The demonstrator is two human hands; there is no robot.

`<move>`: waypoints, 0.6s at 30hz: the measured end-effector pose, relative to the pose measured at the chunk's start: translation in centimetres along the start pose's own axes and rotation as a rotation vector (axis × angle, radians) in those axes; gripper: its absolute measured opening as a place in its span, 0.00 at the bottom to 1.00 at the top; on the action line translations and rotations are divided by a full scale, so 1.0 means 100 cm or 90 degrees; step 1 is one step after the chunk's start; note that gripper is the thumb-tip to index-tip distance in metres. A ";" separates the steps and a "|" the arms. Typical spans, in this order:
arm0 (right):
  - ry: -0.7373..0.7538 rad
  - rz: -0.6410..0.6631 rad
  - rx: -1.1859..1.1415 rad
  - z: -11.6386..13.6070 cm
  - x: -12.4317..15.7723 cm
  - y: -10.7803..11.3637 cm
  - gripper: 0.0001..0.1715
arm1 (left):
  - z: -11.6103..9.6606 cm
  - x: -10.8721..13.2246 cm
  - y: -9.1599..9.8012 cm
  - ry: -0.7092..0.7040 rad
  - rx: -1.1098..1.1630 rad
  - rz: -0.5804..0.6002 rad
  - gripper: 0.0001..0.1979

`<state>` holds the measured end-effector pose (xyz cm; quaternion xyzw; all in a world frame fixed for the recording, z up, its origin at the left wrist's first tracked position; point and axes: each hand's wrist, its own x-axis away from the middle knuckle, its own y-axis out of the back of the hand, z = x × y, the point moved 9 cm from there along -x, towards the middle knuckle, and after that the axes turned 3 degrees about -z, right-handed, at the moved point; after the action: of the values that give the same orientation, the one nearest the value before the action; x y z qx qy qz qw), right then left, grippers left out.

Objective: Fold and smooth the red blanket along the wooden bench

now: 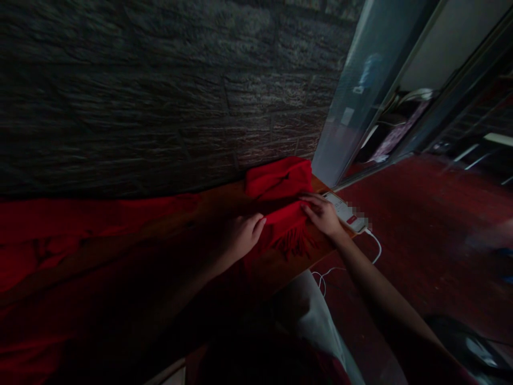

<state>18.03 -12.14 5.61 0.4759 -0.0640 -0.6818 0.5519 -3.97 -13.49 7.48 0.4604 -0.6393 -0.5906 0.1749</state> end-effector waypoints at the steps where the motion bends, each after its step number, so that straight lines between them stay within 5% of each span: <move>1: -0.002 -0.017 0.009 -0.001 -0.001 -0.001 0.19 | 0.003 -0.002 0.003 0.006 -0.003 -0.007 0.14; 10: 0.080 -0.056 0.063 0.010 0.010 -0.007 0.25 | -0.002 0.004 0.010 -0.020 -0.130 -0.052 0.14; 15: 0.003 -0.110 0.078 -0.010 0.006 -0.003 0.25 | -0.032 0.023 -0.014 -0.126 -0.159 0.016 0.11; 18: -0.040 -0.146 0.075 -0.019 0.007 0.001 0.25 | -0.037 0.031 -0.028 -0.116 -0.231 0.066 0.17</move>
<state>19.54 -11.88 4.27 0.4901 -0.0666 -0.7501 0.4391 -1.69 -17.80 4.84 0.3326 -0.5587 -0.7251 0.2267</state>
